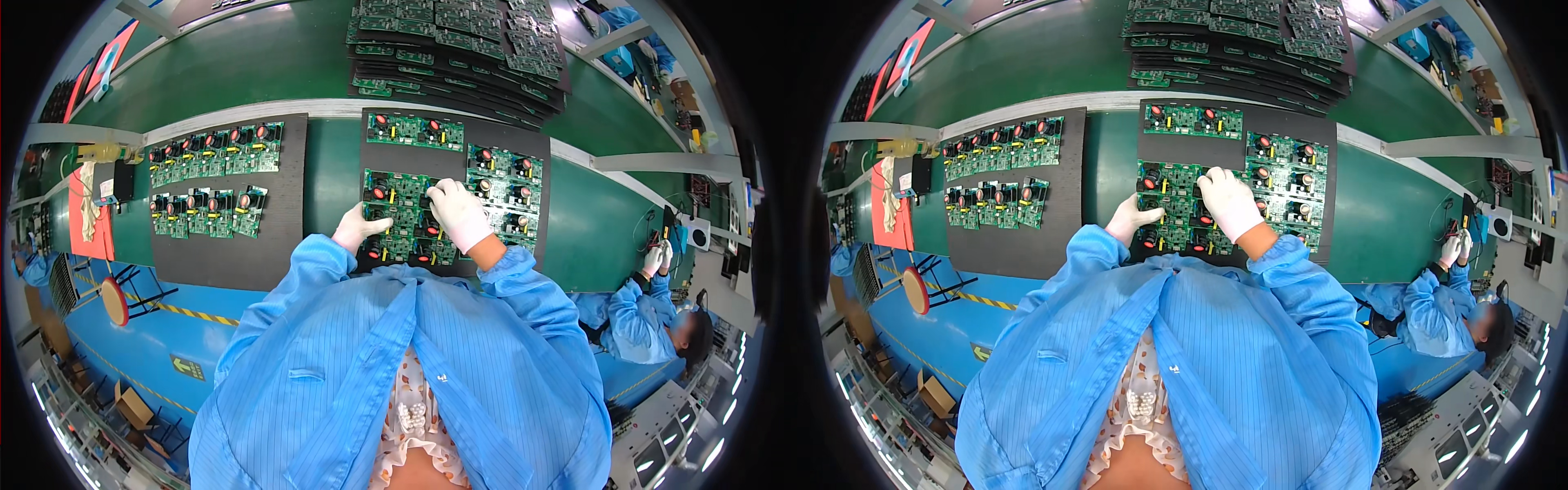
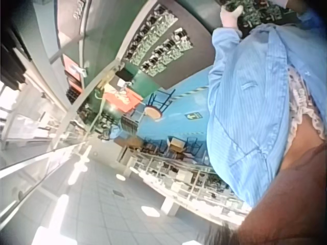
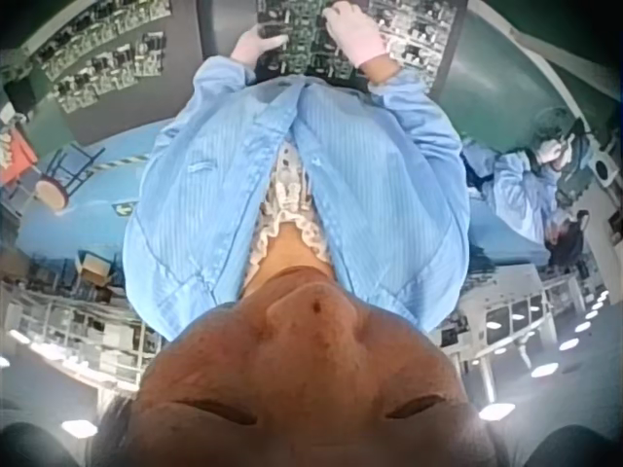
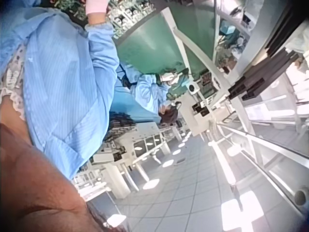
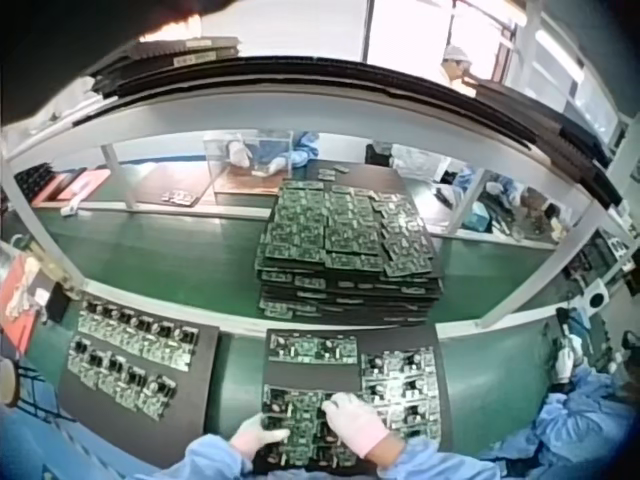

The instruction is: The person separates individual circuit boards from multi-board panels by hand and arranges the boards onto black mats on the workbench.

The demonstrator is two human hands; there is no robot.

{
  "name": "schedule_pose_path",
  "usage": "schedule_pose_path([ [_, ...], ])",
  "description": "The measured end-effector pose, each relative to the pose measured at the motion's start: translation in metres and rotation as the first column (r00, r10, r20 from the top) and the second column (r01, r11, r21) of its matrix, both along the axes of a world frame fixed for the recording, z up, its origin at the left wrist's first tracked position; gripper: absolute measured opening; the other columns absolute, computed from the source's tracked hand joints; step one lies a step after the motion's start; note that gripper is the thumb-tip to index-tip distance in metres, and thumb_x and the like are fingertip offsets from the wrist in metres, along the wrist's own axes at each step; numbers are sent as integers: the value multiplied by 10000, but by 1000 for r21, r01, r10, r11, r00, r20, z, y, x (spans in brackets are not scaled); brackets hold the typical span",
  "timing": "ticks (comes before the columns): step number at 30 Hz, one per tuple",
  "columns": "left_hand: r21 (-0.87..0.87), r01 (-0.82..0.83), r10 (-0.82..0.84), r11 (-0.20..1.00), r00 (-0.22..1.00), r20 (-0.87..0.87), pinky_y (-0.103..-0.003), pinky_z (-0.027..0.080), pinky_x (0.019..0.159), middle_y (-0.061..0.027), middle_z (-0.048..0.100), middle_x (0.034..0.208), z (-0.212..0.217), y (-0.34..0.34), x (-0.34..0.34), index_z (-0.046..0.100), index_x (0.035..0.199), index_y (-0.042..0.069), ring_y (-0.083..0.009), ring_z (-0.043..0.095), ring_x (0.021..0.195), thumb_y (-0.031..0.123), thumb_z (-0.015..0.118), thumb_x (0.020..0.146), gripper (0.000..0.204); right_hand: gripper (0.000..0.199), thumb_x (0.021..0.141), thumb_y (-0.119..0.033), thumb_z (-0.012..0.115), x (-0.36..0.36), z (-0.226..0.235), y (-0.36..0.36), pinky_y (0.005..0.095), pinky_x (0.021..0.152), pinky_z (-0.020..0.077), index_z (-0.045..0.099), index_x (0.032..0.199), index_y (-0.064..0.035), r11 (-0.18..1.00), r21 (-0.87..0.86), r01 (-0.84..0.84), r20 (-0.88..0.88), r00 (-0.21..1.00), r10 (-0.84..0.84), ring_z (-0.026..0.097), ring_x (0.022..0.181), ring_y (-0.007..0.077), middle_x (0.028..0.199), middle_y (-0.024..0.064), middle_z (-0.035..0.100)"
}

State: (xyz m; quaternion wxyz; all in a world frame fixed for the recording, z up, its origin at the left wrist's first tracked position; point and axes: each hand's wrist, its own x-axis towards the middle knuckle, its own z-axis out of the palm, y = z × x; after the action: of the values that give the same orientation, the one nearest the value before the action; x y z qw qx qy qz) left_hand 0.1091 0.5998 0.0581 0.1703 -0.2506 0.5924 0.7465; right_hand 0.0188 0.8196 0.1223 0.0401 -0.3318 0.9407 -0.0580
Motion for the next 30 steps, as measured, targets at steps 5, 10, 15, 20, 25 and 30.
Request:
schedule_pose_path([
  [5, -11, 18, -18, 1000, 1000, 7, -312, 489, 907, -136, 679, 1045, -3, 3, 8, 583, 1198, -21, -200, 628, 928, 70, 801, 739, 516, 180, 844, -164, 633, -12, -2, 1, 401, 750, 542, 642, 1010, -96, 999, -28, -24, 51, 998, 26, 620, 861, 293, 1062, 86, 591],
  [10, -153, 149, -163, 977, 983, -81, -305, 516, 862, -116, 691, 1007, -6, 0, 15, 612, 1133, -7, -187, 643, 879, 114, 844, 692, 512, 221, 831, -156, 654, -42, -16, 2, 403, 774, 541, 658, 1042, -90, 1000, 6, -6, 205, 979, 5, 628, 885, 294, 1070, 97, 593],
  [15, -96, 98, -103, 991, 993, -55, -302, 523, 849, -111, 693, 996, -13, 8, 18, 622, 1096, -6, -179, 646, 870, 131, 857, 680, 497, 301, 827, -183, 678, -64, -30, -8, 392, 811, 537, 660, 1118, -107, 999, 42, -24, 230, 973, 14, 635, 933, 286, 1087, 82, 598],
  [20, -69, 102, -103, 992, 995, -17, -313, 504, 884, -115, 679, 1010, -13, 7, 13, 604, 1108, -2, -184, 627, 893, 96, 839, 712, 470, 349, 822, -230, 702, -67, -46, -1, 382, 841, 531, 648, 1151, -127, 996, -60, -60, 116, 991, 67, 633, 961, 278, 1088, 60, 599],
  [25, -72, 63, -64, 995, 998, -11, -318, 512, 896, -143, 683, 1044, -16, -4, 4, 596, 1165, -26, -206, 646, 920, 134, 861, 693, 565, 329, 831, -215, 696, -15, 19, 5, 373, 857, 526, 633, 1147, -151, 987, -143, -74, 261, 959, 109, 624, 978, 270, 1114, 30, 590],
  [30, -106, 42, -43, 994, 999, -15, -336, 516, 927, -186, 659, 1146, -12, -2, -21, 545, 1265, -57, -235, 651, 978, 154, 870, 690, 693, 252, 861, -181, 638, 20, -3, 12, 377, 790, 540, 634, 1108, -129, 993, 27, -112, 250, 963, 101, 617, 931, 275, 1119, 48, 584],
])
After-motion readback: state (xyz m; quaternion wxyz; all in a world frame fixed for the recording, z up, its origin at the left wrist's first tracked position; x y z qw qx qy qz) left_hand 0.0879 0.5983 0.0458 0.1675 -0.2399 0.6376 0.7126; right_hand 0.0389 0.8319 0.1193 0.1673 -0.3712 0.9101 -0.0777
